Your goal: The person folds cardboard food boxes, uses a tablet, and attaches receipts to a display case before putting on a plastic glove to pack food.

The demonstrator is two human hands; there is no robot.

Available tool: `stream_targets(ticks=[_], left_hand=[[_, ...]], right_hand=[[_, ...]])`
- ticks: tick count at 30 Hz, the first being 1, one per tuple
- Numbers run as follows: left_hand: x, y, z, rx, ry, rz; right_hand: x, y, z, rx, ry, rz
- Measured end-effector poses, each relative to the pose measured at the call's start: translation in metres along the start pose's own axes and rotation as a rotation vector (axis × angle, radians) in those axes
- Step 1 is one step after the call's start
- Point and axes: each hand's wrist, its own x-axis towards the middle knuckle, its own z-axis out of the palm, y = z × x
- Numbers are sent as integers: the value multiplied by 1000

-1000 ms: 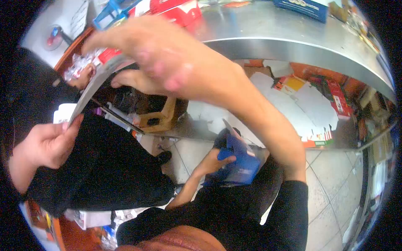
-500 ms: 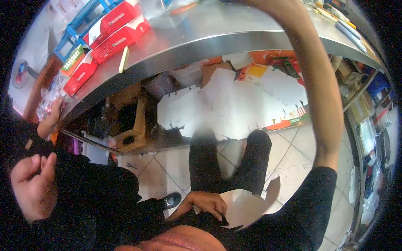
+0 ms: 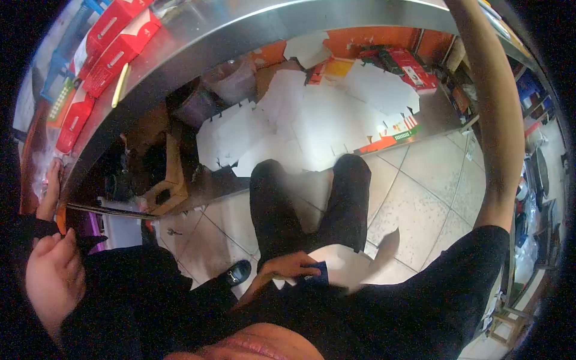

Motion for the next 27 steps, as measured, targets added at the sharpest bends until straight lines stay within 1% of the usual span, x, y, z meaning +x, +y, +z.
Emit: stream_targets(ticks=[4, 8, 10, 11, 12, 13, 14, 15, 16, 17, 18, 19, 20, 21, 22, 23, 24, 27], left_hand=[[-34, 20, -56, 198, -9, 61], [-43, 9, -87, 373, -22, 111], [11, -14, -73, 460, -33, 133], [49, -34, -51, 501, -40, 139], [107, -75, -21, 537, -44, 140], [184, -126, 7, 784, -304, 204], [266, -189, 39, 905, -525, 347], [335, -241, 72, 841, -637, 492], [317, -222, 94, 254, -477, 492], [317, -203, 100, -35, -446, 452], [303, -185, 97, -18, -278, 475], [307, -181, 100, -227, -373, 576], [299, -171, 104, -260, -369, 633], [288, -159, 109, -291, -365, 687], [279, -153, 111, -281, -363, 681], [273, -147, 112, -281, -347, 737], [269, -143, 114, -286, -331, 800], [262, -143, 117, -346, -274, 790]], right_hand=[[-19, 3, -1, -39, 198, 110], [-48, -9, -9, 13, 550, 201], [-72, -24, -13, 84, 734, 201], [-86, -34, -14, 122, 821, 192], [-102, -47, -12, 174, 892, 168], [-118, -62, -9, 228, 947, 135], [-135, -79, -4, 287, 978, 96], [-150, -97, 4, 366, 971, 43], [-163, -116, 12, 481, 917, -32], [-174, -135, 22, 642, 813, -123], [-179, -160, 37, 851, 633, -205], [-175, -185, 50, 1022, 424, -221], [-176, -230, 58, 982, 225, 63], [-163, -247, 72, 1010, 77, 16], [-158, -266, 96, 1080, 66, -1], [-157, -283, 116, 1149, 58, -18], [-157, -293, 121, 1199, 71, 5], [-156, -307, 117, 1265, 83, 40]])
